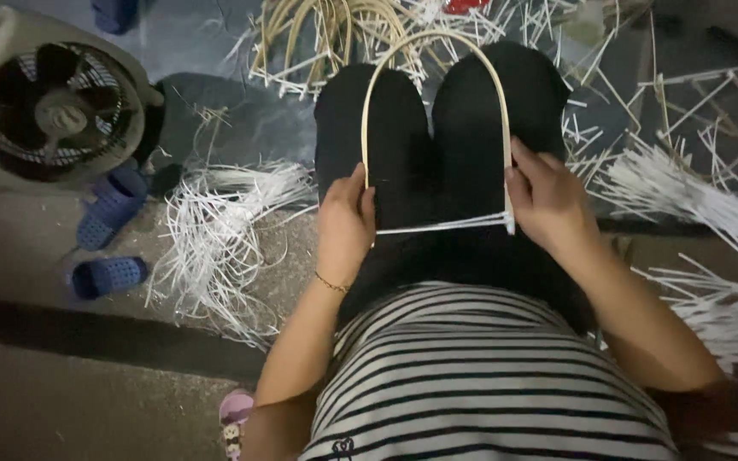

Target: The recorder is weaving white plastic or bamboo strips around a wooden frame to create a basket or furniture component.

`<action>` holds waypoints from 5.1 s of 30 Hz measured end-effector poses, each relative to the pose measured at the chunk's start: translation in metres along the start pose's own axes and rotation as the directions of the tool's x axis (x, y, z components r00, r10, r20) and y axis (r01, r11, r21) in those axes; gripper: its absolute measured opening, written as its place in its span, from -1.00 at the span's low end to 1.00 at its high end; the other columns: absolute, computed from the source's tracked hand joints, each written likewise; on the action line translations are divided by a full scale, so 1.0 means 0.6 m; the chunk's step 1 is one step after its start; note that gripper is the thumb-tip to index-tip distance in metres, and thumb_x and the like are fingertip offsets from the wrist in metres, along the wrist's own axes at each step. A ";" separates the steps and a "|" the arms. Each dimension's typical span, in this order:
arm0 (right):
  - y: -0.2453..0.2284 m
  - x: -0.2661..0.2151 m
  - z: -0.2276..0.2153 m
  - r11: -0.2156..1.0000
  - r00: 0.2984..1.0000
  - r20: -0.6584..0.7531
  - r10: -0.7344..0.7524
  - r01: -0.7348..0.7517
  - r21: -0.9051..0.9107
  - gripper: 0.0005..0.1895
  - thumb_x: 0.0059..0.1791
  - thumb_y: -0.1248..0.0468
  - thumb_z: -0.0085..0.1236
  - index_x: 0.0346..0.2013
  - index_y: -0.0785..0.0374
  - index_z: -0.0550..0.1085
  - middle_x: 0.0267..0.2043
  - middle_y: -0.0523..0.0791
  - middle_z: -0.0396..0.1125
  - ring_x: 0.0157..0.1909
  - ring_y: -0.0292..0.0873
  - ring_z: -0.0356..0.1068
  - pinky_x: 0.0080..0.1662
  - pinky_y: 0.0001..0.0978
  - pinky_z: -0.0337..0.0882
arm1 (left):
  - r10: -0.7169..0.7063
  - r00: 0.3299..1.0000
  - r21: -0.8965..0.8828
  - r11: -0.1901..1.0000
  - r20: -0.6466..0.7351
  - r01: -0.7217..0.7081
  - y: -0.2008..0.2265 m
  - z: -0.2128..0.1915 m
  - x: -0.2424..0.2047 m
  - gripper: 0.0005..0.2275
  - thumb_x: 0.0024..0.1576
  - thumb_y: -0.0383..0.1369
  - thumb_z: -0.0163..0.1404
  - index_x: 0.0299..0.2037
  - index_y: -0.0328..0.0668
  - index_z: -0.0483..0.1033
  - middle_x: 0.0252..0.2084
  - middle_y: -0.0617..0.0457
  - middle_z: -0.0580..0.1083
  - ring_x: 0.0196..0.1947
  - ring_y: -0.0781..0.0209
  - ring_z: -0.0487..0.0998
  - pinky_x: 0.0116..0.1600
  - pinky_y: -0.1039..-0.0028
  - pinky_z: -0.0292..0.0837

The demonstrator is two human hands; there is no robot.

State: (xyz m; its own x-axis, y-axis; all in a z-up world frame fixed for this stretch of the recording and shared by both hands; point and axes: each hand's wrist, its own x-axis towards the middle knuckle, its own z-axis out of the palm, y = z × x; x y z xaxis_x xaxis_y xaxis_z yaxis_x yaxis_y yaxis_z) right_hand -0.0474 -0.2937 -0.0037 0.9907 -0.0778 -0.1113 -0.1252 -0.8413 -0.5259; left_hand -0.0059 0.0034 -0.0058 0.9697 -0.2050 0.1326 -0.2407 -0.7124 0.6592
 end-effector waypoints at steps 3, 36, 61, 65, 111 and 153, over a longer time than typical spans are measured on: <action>-0.009 0.000 -0.008 0.997 0.999 -0.030 -0.042 0.044 0.065 -0.49 0.11 0.22 0.01 0.38 0.22 0.36 -0.27 0.09 0.37 -0.29 0.12 0.41 -0.22 -0.05 0.42 | 0.004 1.000 -0.010 1.000 -0.016 -0.004 0.001 -0.003 0.001 -0.71 0.20 -0.49 0.06 0.13 -0.38 0.50 -0.18 -0.24 0.52 -0.16 -0.21 0.56 -0.05 0.17 0.49; -0.006 0.001 -0.005 0.997 0.997 -0.036 -0.071 0.072 0.003 -0.51 0.14 0.24 0.04 0.38 0.27 0.36 -0.26 0.08 0.35 -0.35 0.05 0.40 -0.28 -0.11 0.41 | -0.021 0.999 -0.028 0.999 -0.033 0.020 0.010 -0.005 -0.007 -0.72 0.18 -0.52 0.07 0.11 -0.37 0.51 -0.09 -0.24 0.55 -0.10 -0.20 0.60 0.00 0.21 0.52; -0.020 0.007 -0.016 0.997 0.996 0.069 0.062 -0.065 0.048 -0.42 0.11 0.17 0.06 0.43 0.21 0.26 -0.27 0.04 0.37 -0.36 -0.01 0.39 -0.30 -0.13 0.41 | 0.003 0.999 -0.046 0.999 -0.035 -0.005 -0.003 0.001 -0.013 -0.73 0.20 -0.52 0.07 0.11 -0.40 0.50 -0.14 -0.22 0.54 -0.17 -0.13 0.60 -0.04 0.23 0.51; -0.025 0.006 -0.019 1.000 0.999 0.044 0.018 -0.018 0.020 -0.43 0.13 0.18 0.05 0.44 0.20 0.28 -0.26 0.04 0.37 -0.37 -0.02 0.39 -0.30 -0.15 0.40 | 0.014 0.997 -0.039 0.999 -0.073 -0.017 -0.007 0.007 -0.016 -0.71 0.20 -0.51 0.09 0.13 -0.35 0.50 -0.14 -0.21 0.53 -0.18 -0.13 0.60 -0.06 0.24 0.52; 0.007 0.028 -0.001 0.963 0.996 0.091 -0.014 -0.011 0.271 -0.65 0.10 0.18 0.21 0.10 0.33 0.49 -0.14 0.01 0.46 -0.14 -0.14 0.53 -0.16 -0.28 0.49 | -0.323 0.893 -0.385 0.817 0.312 0.430 -0.067 -0.035 0.010 -0.75 0.11 -0.56 0.21 -0.02 -0.34 0.54 -0.32 0.20 0.42 -0.32 0.45 0.39 -0.17 0.60 0.43; 0.092 0.087 0.045 0.969 0.976 -0.058 -0.212 0.203 -0.138 -0.72 -0.02 0.10 0.20 -0.03 0.03 0.55 0.11 -0.14 0.44 0.33 -0.06 0.27 0.38 0.49 -0.45 | 0.158 0.981 0.051 0.985 0.109 -0.165 -0.118 0.033 0.132 -0.69 0.06 -0.28 0.27 -0.01 -0.04 0.55 0.14 -0.06 0.51 0.26 0.02 0.44 0.47 -0.31 -0.46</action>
State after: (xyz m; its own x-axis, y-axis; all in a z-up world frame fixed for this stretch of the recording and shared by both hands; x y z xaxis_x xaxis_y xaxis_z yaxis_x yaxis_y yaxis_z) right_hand -0.0038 -0.3296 -0.0611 0.9961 0.0714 0.0520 0.0866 -0.9052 -0.4160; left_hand 0.0869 0.0242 -0.0565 0.9091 -0.3873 0.1536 -0.3988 -0.7023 0.5897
